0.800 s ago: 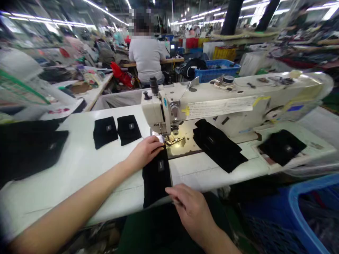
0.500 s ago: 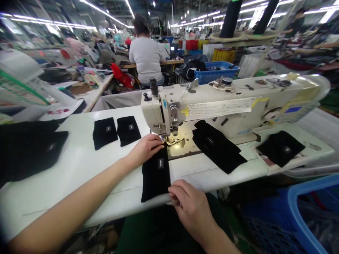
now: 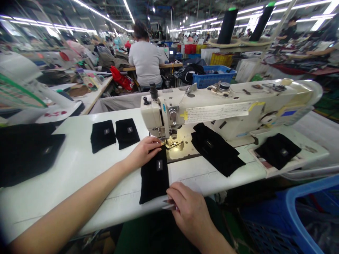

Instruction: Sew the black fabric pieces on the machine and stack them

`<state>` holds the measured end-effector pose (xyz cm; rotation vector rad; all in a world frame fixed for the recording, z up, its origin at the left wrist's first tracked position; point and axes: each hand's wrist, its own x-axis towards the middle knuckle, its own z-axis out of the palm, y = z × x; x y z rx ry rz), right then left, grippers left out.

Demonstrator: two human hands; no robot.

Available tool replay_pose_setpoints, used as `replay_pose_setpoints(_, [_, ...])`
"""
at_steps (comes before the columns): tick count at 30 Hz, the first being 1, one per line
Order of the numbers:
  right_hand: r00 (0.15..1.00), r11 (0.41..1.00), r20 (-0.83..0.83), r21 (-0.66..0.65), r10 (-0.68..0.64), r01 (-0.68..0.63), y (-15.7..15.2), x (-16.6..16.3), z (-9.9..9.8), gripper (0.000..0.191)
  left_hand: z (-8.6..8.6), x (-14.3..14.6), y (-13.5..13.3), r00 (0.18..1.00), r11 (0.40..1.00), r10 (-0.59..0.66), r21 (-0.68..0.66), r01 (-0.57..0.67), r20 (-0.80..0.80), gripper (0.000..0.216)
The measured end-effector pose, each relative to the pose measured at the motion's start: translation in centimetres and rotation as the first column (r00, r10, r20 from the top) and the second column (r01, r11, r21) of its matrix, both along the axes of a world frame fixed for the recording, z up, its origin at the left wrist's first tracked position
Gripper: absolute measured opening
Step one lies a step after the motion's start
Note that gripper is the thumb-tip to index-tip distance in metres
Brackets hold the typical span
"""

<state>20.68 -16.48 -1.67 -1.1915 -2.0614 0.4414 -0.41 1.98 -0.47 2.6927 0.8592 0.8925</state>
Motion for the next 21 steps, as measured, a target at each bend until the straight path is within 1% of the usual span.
replay_pose_setpoints(5, [0.999, 1.000, 0.051, 0.009, -0.005, 0.004, 0.0, -0.1, 0.1, 0.034, -0.1, 0.0, 0.0, 1.000, 1.000, -0.009, 0.003, 0.009, -0.010, 0.016])
replay_pose_setpoints(10, [0.994, 1.000, 0.107, -0.029, -0.009, 0.012, 0.4, -0.1, 0.4, 0.035, 0.2, 0.0, 0.2, 0.999, 1.000, -0.010, -0.003, 0.010, -0.051, 0.018])
replay_pose_setpoints(17, [0.982, 0.998, 0.187, -0.059, -0.012, 0.024, 0.7, -0.1, 1.1, 0.032, 0.3, 0.0, 0.4, 0.997, 1.000, 0.013, -0.007, -0.014, -0.075, 0.019])
replay_pose_setpoints(21, [0.970, 0.997, 0.241, -0.066, -0.008, 0.024, 0.4, 0.0, 1.3, 0.034, 0.8, -0.2, -0.1, 0.993, 0.999, 0.028, -0.036, -0.033, -0.115, 0.025])
